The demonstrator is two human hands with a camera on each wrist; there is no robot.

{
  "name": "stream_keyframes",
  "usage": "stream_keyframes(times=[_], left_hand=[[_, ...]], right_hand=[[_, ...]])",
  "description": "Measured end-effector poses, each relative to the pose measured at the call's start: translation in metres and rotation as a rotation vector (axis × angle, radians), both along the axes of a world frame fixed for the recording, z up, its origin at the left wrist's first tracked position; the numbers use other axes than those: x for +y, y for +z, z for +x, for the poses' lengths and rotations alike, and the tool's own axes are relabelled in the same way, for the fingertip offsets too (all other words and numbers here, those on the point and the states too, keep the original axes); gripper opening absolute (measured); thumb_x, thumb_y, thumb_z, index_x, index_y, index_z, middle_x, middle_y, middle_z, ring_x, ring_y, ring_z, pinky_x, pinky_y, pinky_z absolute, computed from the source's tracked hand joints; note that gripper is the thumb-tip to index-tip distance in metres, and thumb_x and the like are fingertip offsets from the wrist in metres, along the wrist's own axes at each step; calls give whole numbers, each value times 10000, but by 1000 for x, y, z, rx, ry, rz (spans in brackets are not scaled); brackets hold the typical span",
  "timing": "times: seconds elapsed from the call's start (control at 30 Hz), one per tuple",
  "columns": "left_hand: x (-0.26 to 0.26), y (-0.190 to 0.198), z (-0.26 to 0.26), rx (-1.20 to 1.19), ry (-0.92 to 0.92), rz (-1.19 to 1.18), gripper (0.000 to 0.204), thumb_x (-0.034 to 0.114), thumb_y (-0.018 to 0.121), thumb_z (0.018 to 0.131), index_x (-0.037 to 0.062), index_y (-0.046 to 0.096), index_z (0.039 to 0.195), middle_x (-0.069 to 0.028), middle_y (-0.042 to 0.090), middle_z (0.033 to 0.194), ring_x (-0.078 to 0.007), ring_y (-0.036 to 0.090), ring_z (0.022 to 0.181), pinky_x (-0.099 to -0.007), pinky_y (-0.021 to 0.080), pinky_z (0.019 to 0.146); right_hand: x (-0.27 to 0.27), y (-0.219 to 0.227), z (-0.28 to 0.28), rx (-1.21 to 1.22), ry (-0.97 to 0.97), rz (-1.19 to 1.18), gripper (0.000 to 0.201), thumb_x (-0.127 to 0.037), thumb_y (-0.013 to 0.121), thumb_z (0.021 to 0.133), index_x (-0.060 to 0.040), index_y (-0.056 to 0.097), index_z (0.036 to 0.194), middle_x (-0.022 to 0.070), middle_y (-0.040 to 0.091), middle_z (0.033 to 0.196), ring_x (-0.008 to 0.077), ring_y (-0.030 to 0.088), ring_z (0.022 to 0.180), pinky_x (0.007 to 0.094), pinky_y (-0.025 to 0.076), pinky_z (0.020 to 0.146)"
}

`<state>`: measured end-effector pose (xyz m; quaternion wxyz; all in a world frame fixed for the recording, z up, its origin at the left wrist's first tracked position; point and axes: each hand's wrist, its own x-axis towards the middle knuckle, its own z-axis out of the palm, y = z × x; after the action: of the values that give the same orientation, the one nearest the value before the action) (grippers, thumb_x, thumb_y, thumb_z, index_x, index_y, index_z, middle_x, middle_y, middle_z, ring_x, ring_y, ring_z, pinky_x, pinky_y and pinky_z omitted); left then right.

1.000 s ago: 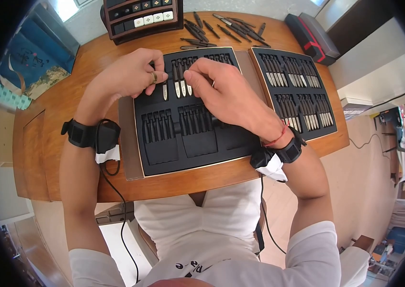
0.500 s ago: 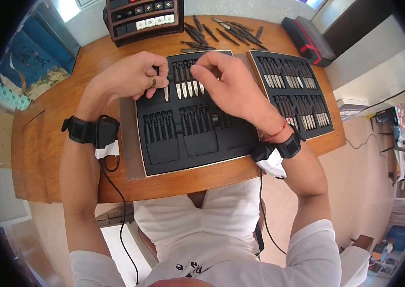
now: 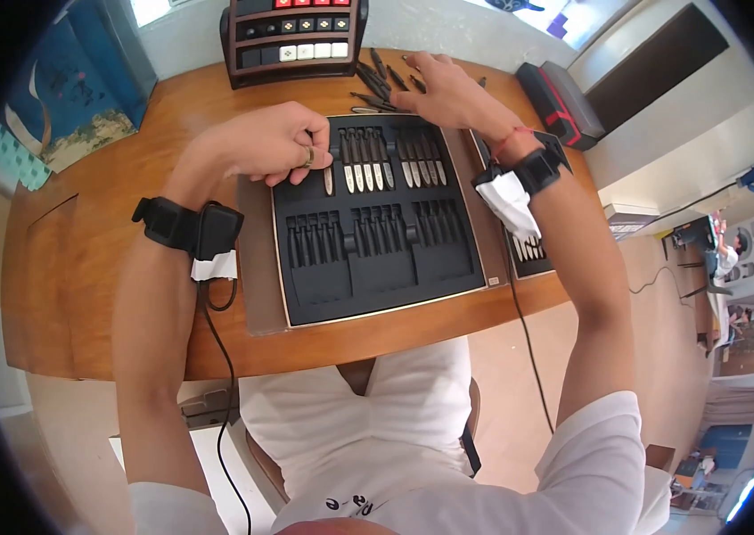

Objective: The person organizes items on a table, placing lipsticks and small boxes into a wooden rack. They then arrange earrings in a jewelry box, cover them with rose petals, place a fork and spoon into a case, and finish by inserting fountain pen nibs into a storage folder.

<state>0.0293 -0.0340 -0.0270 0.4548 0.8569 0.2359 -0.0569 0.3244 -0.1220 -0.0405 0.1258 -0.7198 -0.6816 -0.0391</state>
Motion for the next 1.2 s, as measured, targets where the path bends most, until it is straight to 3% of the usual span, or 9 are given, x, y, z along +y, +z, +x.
stream_keyframes(times=[0.1,0.33,0.53,0.7,0.83,0.9,1.03,1.13,1.2], left_hand=[[3,0,0,13,-1,-35,219,197,677,1052,68,616,887,2,639,707,-77,510,492,-286,353,437],[8,-6,1,-17,13,-112,216,187,678,1043,47,626,886,-12,630,704,-92,505,498,-294,389,475],[7,-1,4,37,24,-79,219,188,680,1039,38,626,889,-13,631,686,-101,513,494,-304,396,477],[5,0,5,49,31,-68,233,206,685,1046,43,620,893,-10,628,672,-98,508,478,-297,383,454],[4,0,5,32,25,-75,222,195,679,1050,42,616,903,-12,632,674,-93,503,462,-288,374,437],[1,6,5,45,31,-69,215,186,678,1049,42,616,903,-13,632,674,-92,504,462,-287,373,435],[4,0,4,26,24,-58,212,186,675,1048,48,615,899,-10,631,671,-86,508,464,-283,360,424],[7,-5,4,14,16,-64,215,193,675,1048,52,614,897,-6,631,673,-85,512,469,-282,350,418],[5,0,2,19,21,-59,221,199,676,1049,53,612,895,-6,630,674,-86,512,471,-283,348,419]], right_hand=[[18,-1,0,-101,17,-106,965,-594,813,902,2,460,1573,259,519,1522,412,532,1417,458,458,1170],[45,-8,6,-21,184,-164,1079,-661,814,867,-37,382,1633,256,489,1548,430,467,1478,467,440,1200],[55,-25,6,-107,117,-138,942,-718,658,957,-111,417,1636,267,418,1626,449,413,1518,532,361,1250],[68,-43,12,-172,206,23,718,-590,499,1082,-123,463,1625,242,379,1676,427,320,1584,540,272,1289],[77,-53,24,-155,270,95,592,-447,471,1120,-75,505,1579,221,443,1641,405,405,1530,519,334,1258],[77,-54,33,-278,296,122,519,-354,465,1127,-25,541,1521,203,552,1550,385,498,1451,490,386,1221],[61,-47,42,-299,252,156,492,-323,487,1120,1,560,1482,201,625,1458,384,543,1407,479,399,1207],[45,-31,41,-192,157,35,598,-441,499,1109,24,547,1482,230,618,1459,427,559,1378,499,426,1175],[35,-21,37,-3,-145,-6,773,-598,510,1070,50,524,1490,316,612,1419,481,563,1351,527,448,1144]])
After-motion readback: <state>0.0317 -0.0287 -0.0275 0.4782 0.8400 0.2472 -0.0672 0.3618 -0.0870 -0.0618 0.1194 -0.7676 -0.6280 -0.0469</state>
